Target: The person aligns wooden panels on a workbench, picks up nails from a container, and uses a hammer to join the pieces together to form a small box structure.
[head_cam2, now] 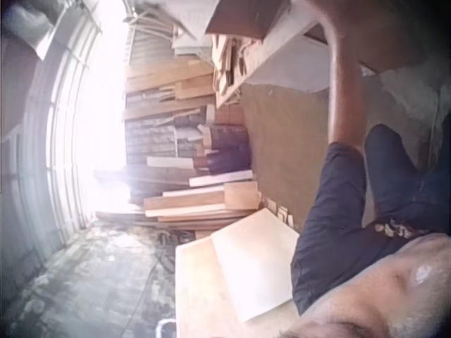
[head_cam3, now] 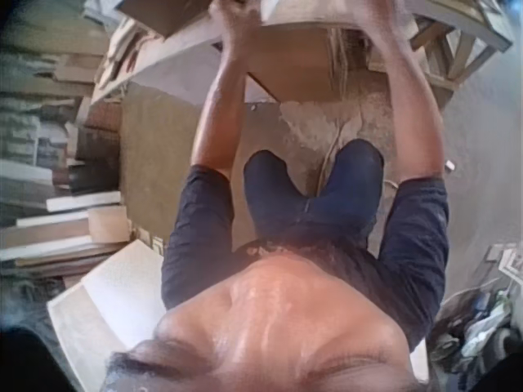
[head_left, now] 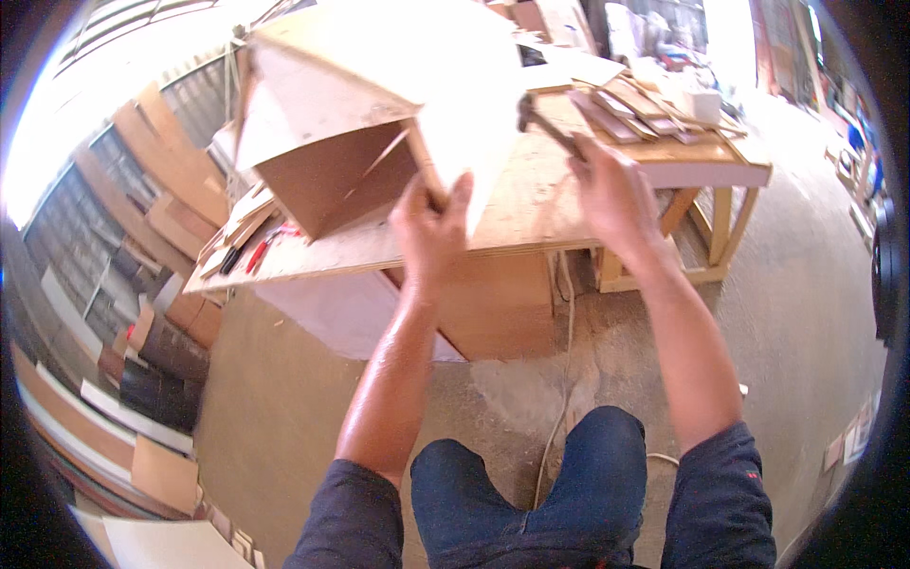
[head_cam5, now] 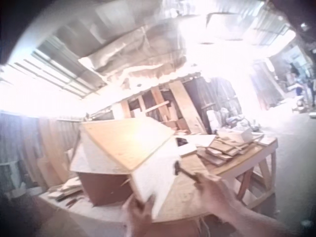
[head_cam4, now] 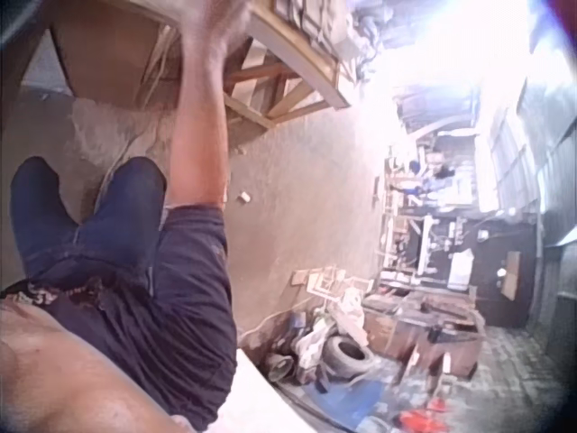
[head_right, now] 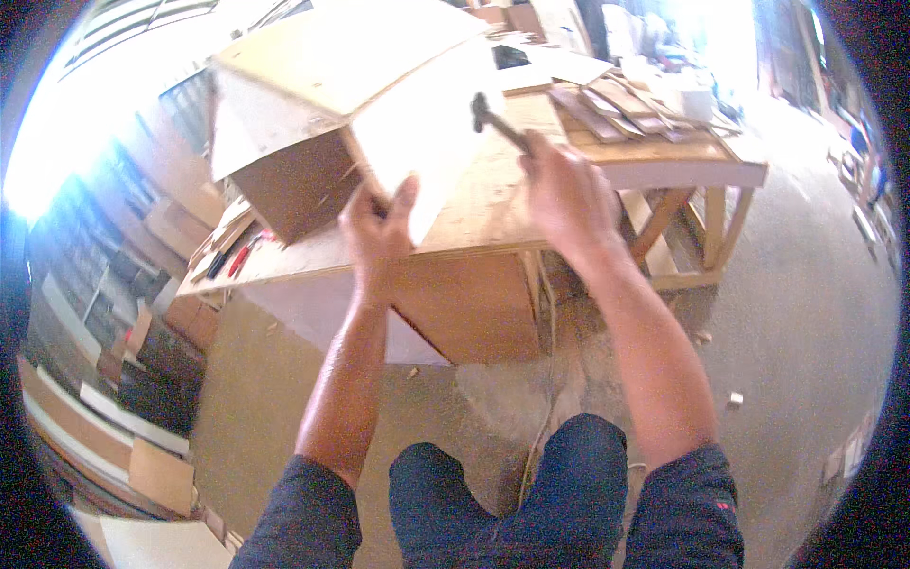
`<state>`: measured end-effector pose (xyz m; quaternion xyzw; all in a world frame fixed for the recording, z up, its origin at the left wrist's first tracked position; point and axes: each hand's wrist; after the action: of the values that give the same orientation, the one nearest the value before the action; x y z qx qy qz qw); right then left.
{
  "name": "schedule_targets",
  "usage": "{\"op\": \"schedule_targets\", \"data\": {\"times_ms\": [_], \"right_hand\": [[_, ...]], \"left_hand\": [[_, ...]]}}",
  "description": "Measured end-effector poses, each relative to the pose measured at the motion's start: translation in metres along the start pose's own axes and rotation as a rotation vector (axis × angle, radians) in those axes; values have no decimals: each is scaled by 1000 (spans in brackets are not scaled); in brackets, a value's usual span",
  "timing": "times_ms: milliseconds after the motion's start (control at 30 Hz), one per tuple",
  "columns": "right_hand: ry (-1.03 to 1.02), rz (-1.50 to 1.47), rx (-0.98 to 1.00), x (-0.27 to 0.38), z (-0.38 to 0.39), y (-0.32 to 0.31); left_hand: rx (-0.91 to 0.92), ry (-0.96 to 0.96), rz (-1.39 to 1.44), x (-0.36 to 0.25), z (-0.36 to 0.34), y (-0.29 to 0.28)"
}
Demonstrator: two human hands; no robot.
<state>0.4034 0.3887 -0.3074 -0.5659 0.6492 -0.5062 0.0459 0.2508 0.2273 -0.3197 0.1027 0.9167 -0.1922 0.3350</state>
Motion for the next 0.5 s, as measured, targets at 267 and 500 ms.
{"op": "schedule_targets", "data": {"times_ms": [267, 500], "right_hand": [[-345, -217, -401, -18, 20, -5], [-577, -377, 46, 76, 90, -46]], "left_hand": [[-22, 282, 14, -37, 4, -36], [204, 121, 156, -100, 12, -119]]}}
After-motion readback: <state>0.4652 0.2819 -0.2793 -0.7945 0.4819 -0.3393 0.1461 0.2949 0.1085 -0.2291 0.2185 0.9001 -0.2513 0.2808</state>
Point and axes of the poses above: each hand's wrist, its own z-axis away from the middle knuckle, its own y-axis out of the palm, x = y × z, and after that the axes turned 10 degrees about x, right-handed
